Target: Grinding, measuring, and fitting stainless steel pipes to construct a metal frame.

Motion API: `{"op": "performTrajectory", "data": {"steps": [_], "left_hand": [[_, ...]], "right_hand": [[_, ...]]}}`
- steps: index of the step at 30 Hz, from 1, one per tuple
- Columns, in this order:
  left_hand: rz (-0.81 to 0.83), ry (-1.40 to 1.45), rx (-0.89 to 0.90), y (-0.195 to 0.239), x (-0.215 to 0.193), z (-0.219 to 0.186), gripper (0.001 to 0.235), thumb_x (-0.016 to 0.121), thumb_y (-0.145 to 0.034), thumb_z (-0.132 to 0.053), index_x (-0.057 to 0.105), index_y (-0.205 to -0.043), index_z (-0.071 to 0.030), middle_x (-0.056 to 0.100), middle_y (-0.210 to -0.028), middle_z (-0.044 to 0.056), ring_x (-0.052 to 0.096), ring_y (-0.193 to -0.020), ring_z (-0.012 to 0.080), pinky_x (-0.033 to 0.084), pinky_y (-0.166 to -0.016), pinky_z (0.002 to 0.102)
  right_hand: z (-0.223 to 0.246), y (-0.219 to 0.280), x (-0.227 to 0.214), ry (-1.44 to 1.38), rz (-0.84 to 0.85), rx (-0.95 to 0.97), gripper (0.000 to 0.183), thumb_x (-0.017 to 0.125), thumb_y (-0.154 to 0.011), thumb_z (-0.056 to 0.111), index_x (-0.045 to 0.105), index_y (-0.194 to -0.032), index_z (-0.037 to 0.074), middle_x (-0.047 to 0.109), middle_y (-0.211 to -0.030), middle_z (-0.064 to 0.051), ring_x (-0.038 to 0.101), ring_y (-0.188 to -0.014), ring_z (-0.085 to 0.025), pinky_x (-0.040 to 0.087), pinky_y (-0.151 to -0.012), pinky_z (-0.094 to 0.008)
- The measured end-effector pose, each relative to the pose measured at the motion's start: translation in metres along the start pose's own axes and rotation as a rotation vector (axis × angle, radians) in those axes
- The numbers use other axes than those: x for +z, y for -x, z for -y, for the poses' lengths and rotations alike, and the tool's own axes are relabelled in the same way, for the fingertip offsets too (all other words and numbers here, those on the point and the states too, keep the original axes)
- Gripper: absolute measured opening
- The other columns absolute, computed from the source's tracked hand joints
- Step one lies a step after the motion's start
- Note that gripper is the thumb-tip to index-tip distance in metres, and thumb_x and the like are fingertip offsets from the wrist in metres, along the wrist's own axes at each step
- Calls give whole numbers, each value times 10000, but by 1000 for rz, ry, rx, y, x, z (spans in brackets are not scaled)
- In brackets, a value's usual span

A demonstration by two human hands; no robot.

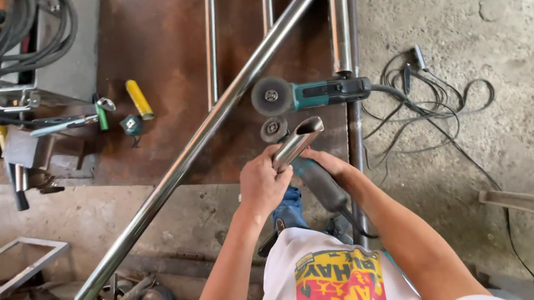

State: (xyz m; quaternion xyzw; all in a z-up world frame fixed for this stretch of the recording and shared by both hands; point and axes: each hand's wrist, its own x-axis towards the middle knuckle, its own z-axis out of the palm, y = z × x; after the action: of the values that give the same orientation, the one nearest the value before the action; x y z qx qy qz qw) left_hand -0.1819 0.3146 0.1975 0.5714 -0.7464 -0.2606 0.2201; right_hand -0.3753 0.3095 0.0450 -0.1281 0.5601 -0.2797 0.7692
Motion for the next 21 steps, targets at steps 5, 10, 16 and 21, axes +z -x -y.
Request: {"op": "performTrajectory", "data": {"steps": [5,10,16,21], "left_hand": [[38,-218,40,-2,22,24,247,651,-794,-238,650,-1041,-220,699,-739,114,736,-721,377,590,-661,496],[131,-518,308,-10,100,47,328,765,-693,-297,617,-981,-245,662,-751,32,737,-730,303,595,-658,453],[390,-576,476,-29,204,57,111,641,-826,-223,614,-931,-199,664,-747,75,736,-745,350,574,-691,479],[638,-643,374,-31,252,58,214,568,-801,-182,647,-1000,-191,726,-807,105,756,-804,380,588,-707,515]], "right_hand": [[-2,104,-41,-67,-26,-360,670,847,-632,112,663,-1256,-45,722,-1045,-269,726,-936,-408,592,-824,-566],[-63,128,-141,-116,-334,-515,590,849,-687,93,675,-1244,7,720,-1087,-171,701,-979,-334,579,-865,-522],[-60,216,-134,-333,-422,-722,412,834,-702,134,685,-1072,31,755,-944,-125,762,-852,-246,637,-763,-422],[-130,196,-185,-368,-481,-732,594,861,-581,-1,670,-1142,-34,729,-952,-199,750,-844,-316,628,-773,-497]]}}
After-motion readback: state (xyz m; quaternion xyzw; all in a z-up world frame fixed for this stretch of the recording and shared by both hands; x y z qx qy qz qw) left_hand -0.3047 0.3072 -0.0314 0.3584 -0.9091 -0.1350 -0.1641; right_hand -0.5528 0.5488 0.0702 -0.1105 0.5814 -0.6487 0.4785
